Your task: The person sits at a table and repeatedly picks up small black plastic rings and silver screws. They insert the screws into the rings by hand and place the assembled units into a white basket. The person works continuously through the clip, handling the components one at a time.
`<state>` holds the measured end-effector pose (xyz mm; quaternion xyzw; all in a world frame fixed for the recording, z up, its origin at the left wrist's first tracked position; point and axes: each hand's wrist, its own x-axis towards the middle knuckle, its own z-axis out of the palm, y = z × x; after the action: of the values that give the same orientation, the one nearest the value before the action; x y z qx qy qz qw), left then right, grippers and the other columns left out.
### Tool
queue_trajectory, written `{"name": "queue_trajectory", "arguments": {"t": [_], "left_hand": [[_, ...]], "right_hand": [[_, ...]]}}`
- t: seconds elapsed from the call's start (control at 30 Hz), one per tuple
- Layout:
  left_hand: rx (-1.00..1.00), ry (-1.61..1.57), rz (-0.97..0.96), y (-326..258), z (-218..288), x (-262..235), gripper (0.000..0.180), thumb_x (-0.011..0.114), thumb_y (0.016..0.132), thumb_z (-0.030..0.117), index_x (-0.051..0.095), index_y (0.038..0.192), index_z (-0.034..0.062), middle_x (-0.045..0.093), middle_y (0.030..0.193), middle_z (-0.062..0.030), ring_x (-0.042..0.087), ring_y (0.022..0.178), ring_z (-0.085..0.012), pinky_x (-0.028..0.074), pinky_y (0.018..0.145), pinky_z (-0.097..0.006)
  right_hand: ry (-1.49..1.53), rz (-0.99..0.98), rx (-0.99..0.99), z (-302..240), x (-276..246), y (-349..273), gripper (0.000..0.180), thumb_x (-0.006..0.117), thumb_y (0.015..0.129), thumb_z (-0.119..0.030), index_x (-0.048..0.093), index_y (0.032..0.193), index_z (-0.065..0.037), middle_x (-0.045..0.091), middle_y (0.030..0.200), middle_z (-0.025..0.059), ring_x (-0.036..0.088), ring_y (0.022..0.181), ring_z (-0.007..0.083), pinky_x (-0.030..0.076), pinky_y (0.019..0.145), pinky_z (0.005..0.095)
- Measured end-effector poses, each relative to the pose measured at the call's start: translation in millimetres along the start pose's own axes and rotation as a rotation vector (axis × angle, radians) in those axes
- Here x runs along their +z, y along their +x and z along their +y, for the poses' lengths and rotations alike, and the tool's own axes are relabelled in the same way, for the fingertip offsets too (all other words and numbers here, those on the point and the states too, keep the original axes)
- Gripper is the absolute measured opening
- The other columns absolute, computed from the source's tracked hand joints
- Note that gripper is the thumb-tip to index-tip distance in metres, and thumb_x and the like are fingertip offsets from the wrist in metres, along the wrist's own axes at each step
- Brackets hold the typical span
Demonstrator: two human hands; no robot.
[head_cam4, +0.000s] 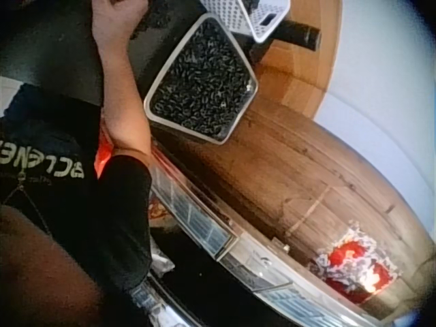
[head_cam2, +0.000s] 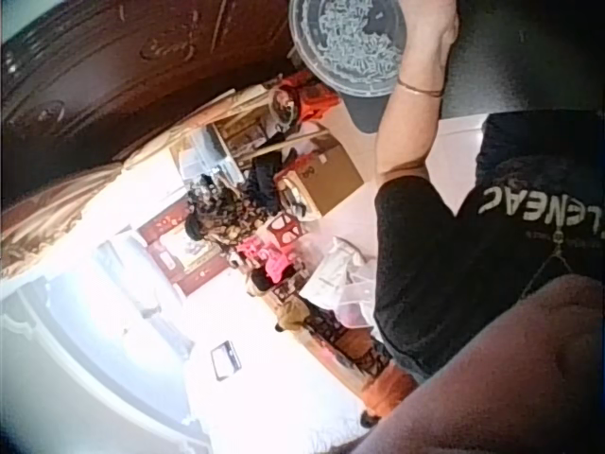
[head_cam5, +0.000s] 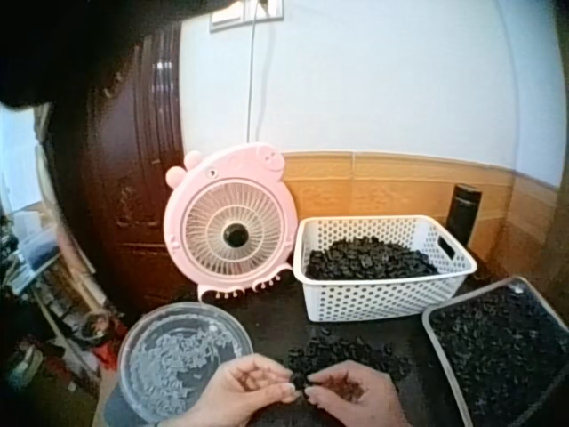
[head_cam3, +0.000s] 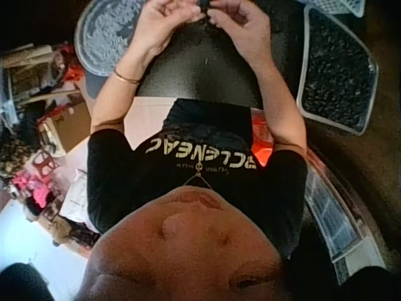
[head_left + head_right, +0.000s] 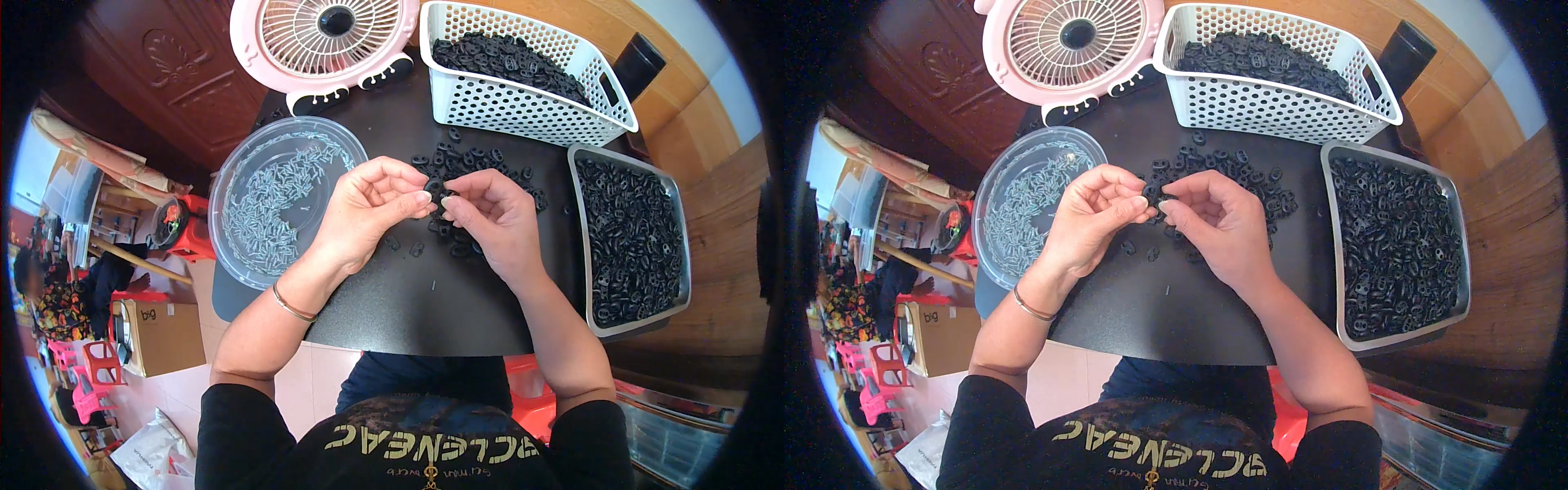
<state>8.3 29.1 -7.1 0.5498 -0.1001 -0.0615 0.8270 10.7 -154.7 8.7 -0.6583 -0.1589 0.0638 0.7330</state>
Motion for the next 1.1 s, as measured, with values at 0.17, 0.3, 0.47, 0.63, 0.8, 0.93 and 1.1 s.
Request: {"name": "queue_trajectory", "arguments": {"t": [0.17,0.3,0.47,0.63,0.8,0.93,1.1], "left_hand": [[-0.004,0.01,-0.008,-1.3,6.1,7.5,0.015,0.061,0.079,0.0,0.056,0.093,0.0015,0.062,0.081,-0.0066,0.061,0.073,-0.0112,0.051,0.069,-0.022],[-0.027,0.028,0.007,-0.9,3.0,5.8,0.014,0.062,0.079,0.0,0.057,0.092,0.0017,0.062,0.079,-0.006,0.06,0.072,-0.0104,0.05,0.068,-0.022],[-0.025,0.02,0.003,-1.0,1.4,5.4,0.014,0.062,0.078,-0.001,0.057,0.091,0.0015,0.062,0.079,-0.0062,0.06,0.071,-0.0104,0.05,0.067,-0.022],[-0.018,0.026,-0.011,-0.6,1.1,5.4,0.014,0.062,0.078,-0.001,0.058,0.091,0.0016,0.062,0.078,-0.0061,0.059,0.07,-0.0101,0.049,0.066,-0.021],[-0.031,0.059,0.014,-1.6,-0.5,3.1,0.012,0.063,0.078,-0.001,0.059,0.088,0.0017,0.062,0.078,-0.0059,0.059,0.069,-0.01,0.049,0.065,-0.021],[-0.006,0.048,-0.003,-1.2,-1.6,3.8,0.011,0.064,0.077,-0.002,0.06,0.086,0.0019,0.062,0.078,-0.0062,0.06,0.069,-0.0111,0.05,0.065,-0.021],[-0.055,0.058,0.002,-2.9,0.2,5.0,0.011,0.064,0.076,-0.002,0.06,0.086,0.0021,0.062,0.078,-0.0063,0.061,0.07,-0.0123,0.05,0.065,-0.022]], "right_hand": [[-0.011,-0.008,0.025,-0.2,-1.9,-0.2,0.015,0.062,0.079,-0.002,0.057,0.093,0.0,0.062,0.083,0.0057,0.059,0.072,0.0078,0.048,0.065,0.0204],[0.024,-0.022,0.012,-0.6,-1.8,0.8,0.015,0.063,0.079,-0.003,0.055,0.092,0.0,0.062,0.082,0.0063,0.059,0.07,0.0086,0.048,0.064,0.0207],[0.03,-0.021,0.025,-1.0,-1.5,0.9,0.015,0.063,0.079,-0.004,0.054,0.091,-0.001,0.062,0.081,0.0072,0.06,0.069,0.0095,0.049,0.063,0.0211],[0.037,-0.019,0.022,-0.6,-2.2,0.2,0.016,0.064,0.079,-0.004,0.054,0.09,-0.001,0.061,0.079,0.0065,0.059,0.068,0.0091,0.048,0.061,0.0207],[0.028,-0.015,0.045,-0.1,-1.9,0.3,0.015,0.065,0.078,-0.005,0.054,0.088,-0.002,0.061,0.077,0.0054,0.059,0.067,0.0083,0.048,0.06,0.0202],[0.065,-0.012,0.054,1.4,-2.0,0.1,0.014,0.065,0.078,-0.005,0.055,0.086,-0.002,0.061,0.075,0.0051,0.058,0.065,0.0077,0.047,0.059,0.0198],[0.084,-0.04,0.056,3.0,-3.2,-0.2,0.013,0.065,0.078,-0.005,0.055,0.086,-0.002,0.061,0.075,0.0049,0.057,0.064,0.0071,0.047,0.058,0.0198]]}}
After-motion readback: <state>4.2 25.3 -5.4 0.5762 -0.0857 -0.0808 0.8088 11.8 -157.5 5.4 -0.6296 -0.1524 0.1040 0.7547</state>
